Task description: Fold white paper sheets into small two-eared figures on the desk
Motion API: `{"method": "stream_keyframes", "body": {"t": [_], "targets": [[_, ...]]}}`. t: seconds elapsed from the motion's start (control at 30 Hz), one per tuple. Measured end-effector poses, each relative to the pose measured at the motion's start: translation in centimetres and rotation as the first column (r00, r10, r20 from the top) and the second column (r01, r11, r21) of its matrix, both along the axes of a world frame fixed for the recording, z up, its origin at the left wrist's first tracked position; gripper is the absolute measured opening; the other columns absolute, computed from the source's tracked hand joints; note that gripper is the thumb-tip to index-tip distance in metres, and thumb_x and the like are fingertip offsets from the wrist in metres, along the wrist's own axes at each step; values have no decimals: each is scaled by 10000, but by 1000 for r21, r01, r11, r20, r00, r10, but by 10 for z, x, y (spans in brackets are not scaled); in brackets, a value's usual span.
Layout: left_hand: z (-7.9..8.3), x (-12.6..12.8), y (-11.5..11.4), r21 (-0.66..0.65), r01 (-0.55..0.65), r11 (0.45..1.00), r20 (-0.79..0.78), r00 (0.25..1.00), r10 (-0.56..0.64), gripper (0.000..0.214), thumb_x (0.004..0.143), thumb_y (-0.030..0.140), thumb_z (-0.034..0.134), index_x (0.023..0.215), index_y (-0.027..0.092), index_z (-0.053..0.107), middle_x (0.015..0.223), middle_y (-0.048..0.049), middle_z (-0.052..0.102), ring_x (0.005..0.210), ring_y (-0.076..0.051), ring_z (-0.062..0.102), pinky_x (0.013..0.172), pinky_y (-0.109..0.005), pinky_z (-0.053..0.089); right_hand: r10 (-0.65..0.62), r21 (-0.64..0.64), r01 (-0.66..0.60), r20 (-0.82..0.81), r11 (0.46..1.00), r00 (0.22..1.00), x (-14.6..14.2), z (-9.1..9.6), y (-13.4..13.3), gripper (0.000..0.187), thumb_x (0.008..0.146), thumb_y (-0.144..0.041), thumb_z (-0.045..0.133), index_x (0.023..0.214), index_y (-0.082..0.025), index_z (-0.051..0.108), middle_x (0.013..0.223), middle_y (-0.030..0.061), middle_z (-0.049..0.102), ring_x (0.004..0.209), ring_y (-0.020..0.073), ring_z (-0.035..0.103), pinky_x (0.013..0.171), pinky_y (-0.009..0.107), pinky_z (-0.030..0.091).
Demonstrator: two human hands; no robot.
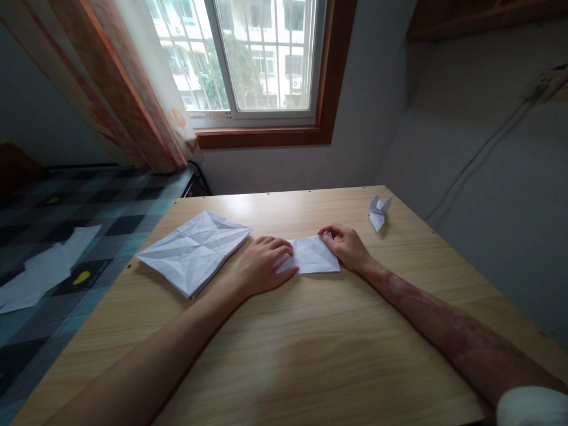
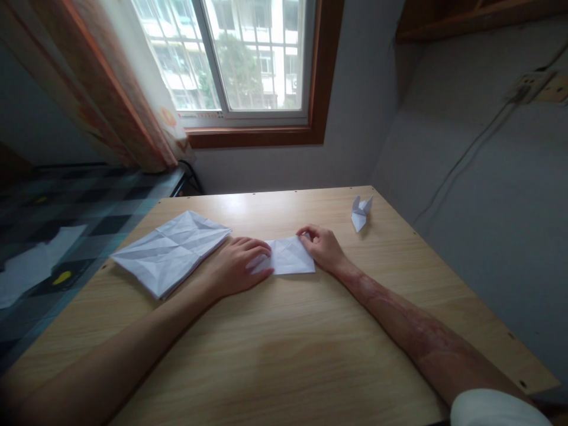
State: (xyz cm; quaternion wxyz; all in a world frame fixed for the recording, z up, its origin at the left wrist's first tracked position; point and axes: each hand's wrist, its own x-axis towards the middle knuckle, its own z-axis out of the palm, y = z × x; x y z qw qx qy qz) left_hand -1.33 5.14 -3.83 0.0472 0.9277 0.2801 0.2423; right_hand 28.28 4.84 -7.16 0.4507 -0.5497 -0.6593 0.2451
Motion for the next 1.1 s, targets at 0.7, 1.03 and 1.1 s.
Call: {"method": "stream_keyframes", "body": {"t": [0.7,1.03,1.1], "targets": [[8,-2,-2,-29,43,999,-189,981,-48,541,1086,606,620,1520,290,682,1584,-108,657,1371,-355,644,1156,-537,534,25,226,-94,290,969,957,-3,3,-2,491,862,-298,837,1328,-250,692,1098,66,801,996,305,759,969,452,570],[6,-2,-4,-67,8,998,-168,986,-19,574,1086,580,619,1583,291,624,1605,-121,629,1404,-353,606,1192,-537,513,256,282,-394,421,875,870,-10,12,-16,388,999,-190,702,1377,-281,720,1277,74,839,1172,298,769,1084,491,580],[6,0,-4,-69,-10,998,-147,989,0,545,1093,532,615,1564,258,633,1581,-139,646,1399,-352,614,1185,-537,525,334,244,-486,474,839,815,-11,15,-16,392,1006,-204,693,1388,-268,745,1378,87,807,1236,307,752,1109,504,585]]}}
